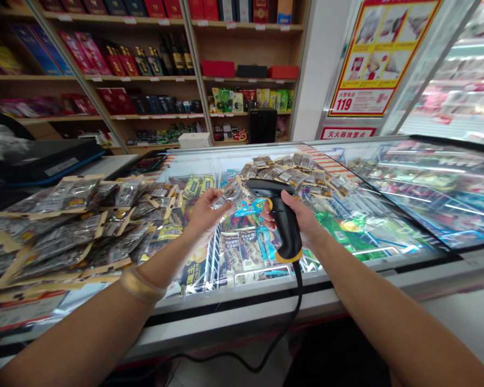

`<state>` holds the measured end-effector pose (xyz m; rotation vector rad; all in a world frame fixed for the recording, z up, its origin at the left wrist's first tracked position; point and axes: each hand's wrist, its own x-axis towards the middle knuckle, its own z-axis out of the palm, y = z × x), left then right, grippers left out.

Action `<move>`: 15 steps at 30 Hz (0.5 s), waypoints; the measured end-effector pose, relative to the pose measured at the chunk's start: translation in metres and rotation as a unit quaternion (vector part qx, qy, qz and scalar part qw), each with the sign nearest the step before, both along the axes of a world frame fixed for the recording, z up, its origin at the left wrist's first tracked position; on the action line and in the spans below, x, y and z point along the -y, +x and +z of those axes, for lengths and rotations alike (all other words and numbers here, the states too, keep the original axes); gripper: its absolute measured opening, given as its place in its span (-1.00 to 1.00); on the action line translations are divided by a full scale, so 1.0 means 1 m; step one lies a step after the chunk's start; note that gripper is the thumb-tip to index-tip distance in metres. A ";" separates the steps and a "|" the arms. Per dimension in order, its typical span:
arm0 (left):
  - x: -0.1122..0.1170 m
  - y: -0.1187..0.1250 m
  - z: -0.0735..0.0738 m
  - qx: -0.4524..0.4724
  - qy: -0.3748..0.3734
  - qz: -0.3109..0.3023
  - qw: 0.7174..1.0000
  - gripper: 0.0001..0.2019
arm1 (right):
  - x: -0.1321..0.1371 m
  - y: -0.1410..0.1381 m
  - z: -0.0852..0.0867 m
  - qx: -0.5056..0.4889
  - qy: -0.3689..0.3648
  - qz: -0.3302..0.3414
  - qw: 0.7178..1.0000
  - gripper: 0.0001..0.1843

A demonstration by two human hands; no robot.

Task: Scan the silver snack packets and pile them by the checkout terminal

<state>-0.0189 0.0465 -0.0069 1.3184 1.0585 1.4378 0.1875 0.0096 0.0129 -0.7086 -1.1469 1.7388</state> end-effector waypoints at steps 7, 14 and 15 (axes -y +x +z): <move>0.007 -0.013 0.029 0.026 -0.013 0.090 0.996 -0.56 | 0.001 -0.005 0.000 0.001 0.018 -0.027 0.999 -0.52; 0.044 -0.120 0.082 -0.186 0.158 0.201 0.949 -0.56 | 0.006 -0.066 0.016 -0.018 0.030 0.006 0.999 -0.55; 0.052 -0.140 0.085 -0.237 0.159 0.234 0.929 -0.62 | 0.006 -0.076 0.018 -0.022 0.028 0.017 0.999 -0.54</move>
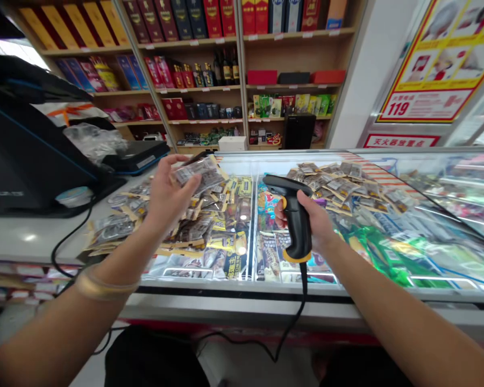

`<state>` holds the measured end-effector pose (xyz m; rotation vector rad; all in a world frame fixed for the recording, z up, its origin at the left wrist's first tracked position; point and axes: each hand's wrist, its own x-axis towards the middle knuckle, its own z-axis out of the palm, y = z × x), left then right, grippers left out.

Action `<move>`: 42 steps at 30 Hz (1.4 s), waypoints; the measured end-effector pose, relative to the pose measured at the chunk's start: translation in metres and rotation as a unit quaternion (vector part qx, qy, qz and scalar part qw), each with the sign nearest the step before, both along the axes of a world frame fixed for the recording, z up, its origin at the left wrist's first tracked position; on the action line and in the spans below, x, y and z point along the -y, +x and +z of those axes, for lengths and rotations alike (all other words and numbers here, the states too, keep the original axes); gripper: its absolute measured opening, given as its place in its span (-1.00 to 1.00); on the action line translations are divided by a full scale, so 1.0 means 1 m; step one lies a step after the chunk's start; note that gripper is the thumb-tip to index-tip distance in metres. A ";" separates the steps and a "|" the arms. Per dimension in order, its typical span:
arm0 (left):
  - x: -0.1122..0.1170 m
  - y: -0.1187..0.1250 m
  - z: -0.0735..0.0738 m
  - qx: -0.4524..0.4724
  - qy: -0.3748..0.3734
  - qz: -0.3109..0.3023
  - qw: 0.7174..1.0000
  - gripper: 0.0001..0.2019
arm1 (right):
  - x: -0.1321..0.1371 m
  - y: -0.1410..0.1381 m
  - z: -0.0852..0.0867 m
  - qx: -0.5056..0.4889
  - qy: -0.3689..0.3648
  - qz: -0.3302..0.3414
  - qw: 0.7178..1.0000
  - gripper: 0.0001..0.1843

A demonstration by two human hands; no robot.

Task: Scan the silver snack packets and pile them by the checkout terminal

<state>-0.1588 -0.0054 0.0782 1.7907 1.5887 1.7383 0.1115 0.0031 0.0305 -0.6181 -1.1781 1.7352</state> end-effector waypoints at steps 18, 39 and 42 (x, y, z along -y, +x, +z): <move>0.012 -0.092 -0.019 -0.439 -0.233 0.112 0.860 -0.47 | 0.003 -0.056 -0.016 -0.009 -0.044 0.058 0.997 -0.57; -0.026 0.076 -0.028 -0.283 -0.009 -0.069 0.957 -0.66 | -0.018 0.078 -0.006 -0.024 -0.027 -0.054 0.998 -0.55; -0.051 0.119 -0.046 -0.266 -0.087 -0.084 0.956 -0.64 | -0.021 0.096 -0.015 -0.048 -0.062 -0.069 0.995 -0.55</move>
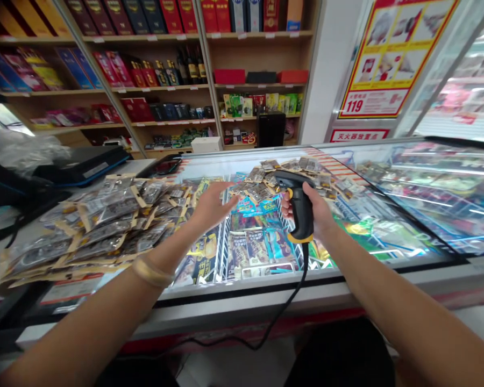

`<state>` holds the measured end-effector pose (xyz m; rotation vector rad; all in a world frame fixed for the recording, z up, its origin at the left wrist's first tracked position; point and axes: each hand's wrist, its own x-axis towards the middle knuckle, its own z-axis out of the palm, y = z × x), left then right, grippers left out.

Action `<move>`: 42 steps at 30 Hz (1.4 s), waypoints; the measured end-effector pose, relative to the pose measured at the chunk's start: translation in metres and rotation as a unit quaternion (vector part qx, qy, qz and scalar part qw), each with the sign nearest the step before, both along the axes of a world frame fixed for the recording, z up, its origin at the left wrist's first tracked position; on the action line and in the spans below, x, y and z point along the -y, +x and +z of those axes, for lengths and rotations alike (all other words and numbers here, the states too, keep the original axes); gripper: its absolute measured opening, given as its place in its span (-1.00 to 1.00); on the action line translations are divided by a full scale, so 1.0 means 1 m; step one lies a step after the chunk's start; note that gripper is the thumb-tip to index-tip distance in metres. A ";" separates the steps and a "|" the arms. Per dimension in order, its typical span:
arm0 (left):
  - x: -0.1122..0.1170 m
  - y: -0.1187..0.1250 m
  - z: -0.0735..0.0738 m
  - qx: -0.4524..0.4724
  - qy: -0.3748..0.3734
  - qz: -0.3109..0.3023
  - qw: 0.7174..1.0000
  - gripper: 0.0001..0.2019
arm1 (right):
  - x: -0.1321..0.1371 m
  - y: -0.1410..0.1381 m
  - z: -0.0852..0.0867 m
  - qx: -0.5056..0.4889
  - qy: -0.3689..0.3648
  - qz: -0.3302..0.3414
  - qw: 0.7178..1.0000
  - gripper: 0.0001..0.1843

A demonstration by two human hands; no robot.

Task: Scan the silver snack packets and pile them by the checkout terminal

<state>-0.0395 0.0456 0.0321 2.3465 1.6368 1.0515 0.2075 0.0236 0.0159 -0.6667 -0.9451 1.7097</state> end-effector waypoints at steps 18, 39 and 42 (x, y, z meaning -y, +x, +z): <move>-0.027 0.032 -0.013 0.069 -0.264 0.017 0.962 -0.77 | 0.002 -0.006 -0.003 0.000 0.000 0.011 1.000 -0.53; 0.017 0.004 -0.026 0.507 -0.255 -0.029 0.823 -0.73 | 0.014 -0.011 -0.007 0.138 0.008 0.188 0.972 -0.49; 0.017 0.004 -0.027 0.511 -0.258 -0.023 0.820 -0.74 | 0.014 -0.011 -0.007 0.141 0.008 0.186 0.972 -0.49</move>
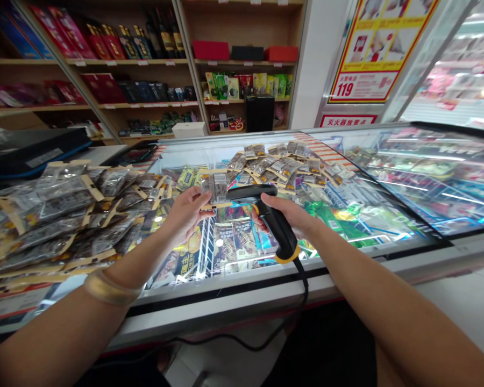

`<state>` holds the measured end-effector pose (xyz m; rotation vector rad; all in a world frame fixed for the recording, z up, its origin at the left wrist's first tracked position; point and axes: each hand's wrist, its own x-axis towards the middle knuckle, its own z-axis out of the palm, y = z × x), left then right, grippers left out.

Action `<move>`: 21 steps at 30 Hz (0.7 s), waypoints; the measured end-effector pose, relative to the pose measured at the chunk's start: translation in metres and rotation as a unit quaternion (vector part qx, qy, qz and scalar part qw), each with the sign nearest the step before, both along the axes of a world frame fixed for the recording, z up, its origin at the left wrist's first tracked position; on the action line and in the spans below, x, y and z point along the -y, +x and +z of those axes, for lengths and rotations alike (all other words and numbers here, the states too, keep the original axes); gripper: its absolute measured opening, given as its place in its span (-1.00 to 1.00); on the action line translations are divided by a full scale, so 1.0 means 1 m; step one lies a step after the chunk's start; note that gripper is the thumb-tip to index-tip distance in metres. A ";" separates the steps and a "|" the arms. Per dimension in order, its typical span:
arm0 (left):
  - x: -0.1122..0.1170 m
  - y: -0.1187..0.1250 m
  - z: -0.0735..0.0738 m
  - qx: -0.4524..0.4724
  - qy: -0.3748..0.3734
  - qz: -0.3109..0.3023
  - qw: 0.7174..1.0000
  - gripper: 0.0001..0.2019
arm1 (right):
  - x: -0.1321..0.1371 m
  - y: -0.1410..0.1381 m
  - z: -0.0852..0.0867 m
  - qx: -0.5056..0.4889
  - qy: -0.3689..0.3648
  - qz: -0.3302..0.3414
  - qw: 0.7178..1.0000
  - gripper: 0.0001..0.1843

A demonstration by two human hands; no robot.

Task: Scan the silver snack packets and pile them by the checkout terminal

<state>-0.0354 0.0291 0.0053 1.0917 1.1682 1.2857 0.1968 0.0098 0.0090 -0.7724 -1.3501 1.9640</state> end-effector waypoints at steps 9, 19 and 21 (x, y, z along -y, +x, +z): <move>-0.005 -0.002 -0.009 0.004 0.010 -0.009 1.000 -0.71 | 0.000 0.001 -0.001 0.005 0.007 -0.011 1.000 -0.51; -0.001 0.003 -0.002 0.011 -0.021 -0.004 1.000 -0.88 | 0.001 0.004 -0.001 -0.012 0.000 -0.027 1.000 -0.55; 0.000 0.005 0.000 0.009 -0.021 0.009 1.000 -0.86 | 0.002 0.003 0.000 -0.019 -0.003 -0.037 0.999 -0.55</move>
